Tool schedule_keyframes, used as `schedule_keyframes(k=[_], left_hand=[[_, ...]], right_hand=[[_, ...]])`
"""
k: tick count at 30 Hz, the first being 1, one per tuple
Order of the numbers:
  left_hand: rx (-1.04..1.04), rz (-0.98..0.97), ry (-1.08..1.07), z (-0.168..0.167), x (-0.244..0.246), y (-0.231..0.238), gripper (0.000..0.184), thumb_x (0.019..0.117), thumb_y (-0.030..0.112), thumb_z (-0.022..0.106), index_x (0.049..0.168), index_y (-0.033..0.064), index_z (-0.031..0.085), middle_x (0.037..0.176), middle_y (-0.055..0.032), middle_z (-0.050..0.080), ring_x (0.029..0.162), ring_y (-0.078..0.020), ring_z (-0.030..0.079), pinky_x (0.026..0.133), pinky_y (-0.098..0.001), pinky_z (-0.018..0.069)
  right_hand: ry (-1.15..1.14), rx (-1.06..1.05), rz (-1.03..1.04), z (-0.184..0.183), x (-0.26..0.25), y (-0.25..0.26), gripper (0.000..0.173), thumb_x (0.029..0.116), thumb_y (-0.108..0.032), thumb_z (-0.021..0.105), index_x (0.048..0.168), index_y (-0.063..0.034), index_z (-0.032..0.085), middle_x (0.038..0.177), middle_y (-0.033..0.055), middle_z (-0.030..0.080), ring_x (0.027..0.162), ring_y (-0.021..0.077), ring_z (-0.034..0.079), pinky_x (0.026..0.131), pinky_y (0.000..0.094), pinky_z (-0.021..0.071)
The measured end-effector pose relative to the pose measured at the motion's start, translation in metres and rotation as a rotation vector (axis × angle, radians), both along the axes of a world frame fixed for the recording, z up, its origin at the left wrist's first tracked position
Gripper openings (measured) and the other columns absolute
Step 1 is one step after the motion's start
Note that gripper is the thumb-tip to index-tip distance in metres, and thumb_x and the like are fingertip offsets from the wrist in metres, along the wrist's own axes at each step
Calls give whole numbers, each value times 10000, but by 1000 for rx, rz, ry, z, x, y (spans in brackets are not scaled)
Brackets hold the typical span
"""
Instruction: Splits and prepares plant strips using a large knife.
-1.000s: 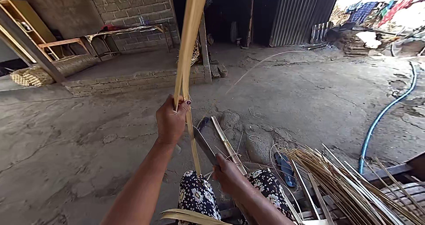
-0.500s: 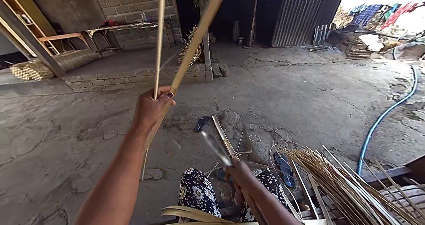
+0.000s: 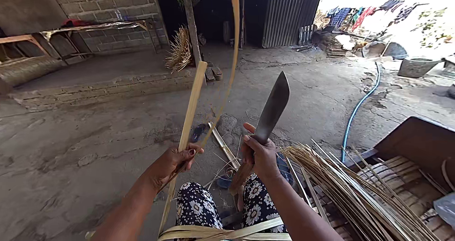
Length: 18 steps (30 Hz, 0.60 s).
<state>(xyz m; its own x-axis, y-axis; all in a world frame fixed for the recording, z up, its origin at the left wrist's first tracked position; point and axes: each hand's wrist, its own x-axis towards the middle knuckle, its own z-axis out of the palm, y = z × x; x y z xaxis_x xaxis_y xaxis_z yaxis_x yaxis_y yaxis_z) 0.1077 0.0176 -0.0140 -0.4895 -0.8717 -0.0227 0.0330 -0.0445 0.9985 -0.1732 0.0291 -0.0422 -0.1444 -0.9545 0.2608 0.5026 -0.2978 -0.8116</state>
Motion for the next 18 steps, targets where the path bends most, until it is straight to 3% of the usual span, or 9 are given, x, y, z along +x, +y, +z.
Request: schedule_keyframes(k=[3, 5, 6, 7, 9, 11, 13, 15, 18], left_hand=[[69, -182, 4, -5, -8, 3, 233, 1021, 226, 564, 1113, 99, 735, 624, 60, 583, 512, 12, 519, 492, -133, 436], [101, -284, 10, -8, -10, 3, 239, 1028, 253, 574, 1107, 109, 748, 622, 62, 582, 521, 15, 524, 501, -130, 440], [115, -322, 15, -9, -11, 3, 245, 1031, 258, 573, 1107, 110, 752, 621, 63, 584, 525, 16, 529, 506, -129, 444], [121, -352, 18, -9, -10, 2, 254, 1032, 266, 573, 1112, 112, 758, 619, 65, 587, 526, 18, 532, 508, -129, 445], [108, -379, 12, -10, -8, 0, 296, 1020, 339, 606, 1148, 119, 758, 636, 59, 614, 532, 13, 550, 514, -133, 459], [59, -382, -23, -10, 0, -4, 422, 955, 480, 685, 1246, 177, 720, 708, 62, 649, 568, 6, 574, 534, -141, 482], [9, -324, -78, -7, 8, -5, 389, 947, 365, 712, 1297, 197, 690, 752, 70, 641, 582, -1, 565, 536, -144, 481], [-13, -233, -157, 2, 11, -3, 323, 995, 241, 613, 1288, 129, 688, 740, 41, 661, 572, -29, 592, 538, -164, 510], [-56, -115, -271, 9, 21, -2, 333, 1055, 224, 493, 1304, 80, 661, 727, 11, 696, 558, -55, 632, 526, -177, 535]], right_hand=[[-56, -10, 123, 8, 7, 0, 542, 963, -106, 573, 1474, 36, 459, 591, 71, 621, 386, 95, 525, 378, 249, 483], [-74, -7, 182, 14, 11, 0, 548, 952, -114, 569, 1471, 31, 470, 578, 64, 614, 381, 94, 527, 378, 246, 488], [-84, -8, 197, 16, 13, 0, 468, 958, -99, 569, 1401, 49, 538, 577, 66, 610, 382, 97, 529, 377, 246, 489], [-88, -13, 205, 17, 14, 0, 322, 974, -82, 576, 1256, 67, 621, 575, 73, 617, 382, 102, 535, 374, 245, 488], [-53, -48, 224, 15, 12, -2, 134, 993, -75, 596, 1005, 36, 671, 596, 91, 654, 393, 104, 559, 380, 236, 489], [22, -54, 211, 10, 7, -4, 139, 1007, -80, 595, 985, 29, 679, 644, 99, 684, 406, 91, 559, 383, 223, 481], [89, -25, 161, 5, 1, -5, 142, 1014, -81, 572, 999, 23, 668, 666, 86, 691, 402, 77, 538, 381, 216, 466], [120, 23, 89, 0, -7, -4, 134, 1011, -74, 576, 1007, 30, 661, 672, 88, 694, 398, 77, 528, 375, 216, 455], [168, 81, -45, -5, -27, -3, 126, 1004, -61, 580, 1009, 36, 660, 667, 84, 692, 389, 74, 512, 370, 217, 442]])
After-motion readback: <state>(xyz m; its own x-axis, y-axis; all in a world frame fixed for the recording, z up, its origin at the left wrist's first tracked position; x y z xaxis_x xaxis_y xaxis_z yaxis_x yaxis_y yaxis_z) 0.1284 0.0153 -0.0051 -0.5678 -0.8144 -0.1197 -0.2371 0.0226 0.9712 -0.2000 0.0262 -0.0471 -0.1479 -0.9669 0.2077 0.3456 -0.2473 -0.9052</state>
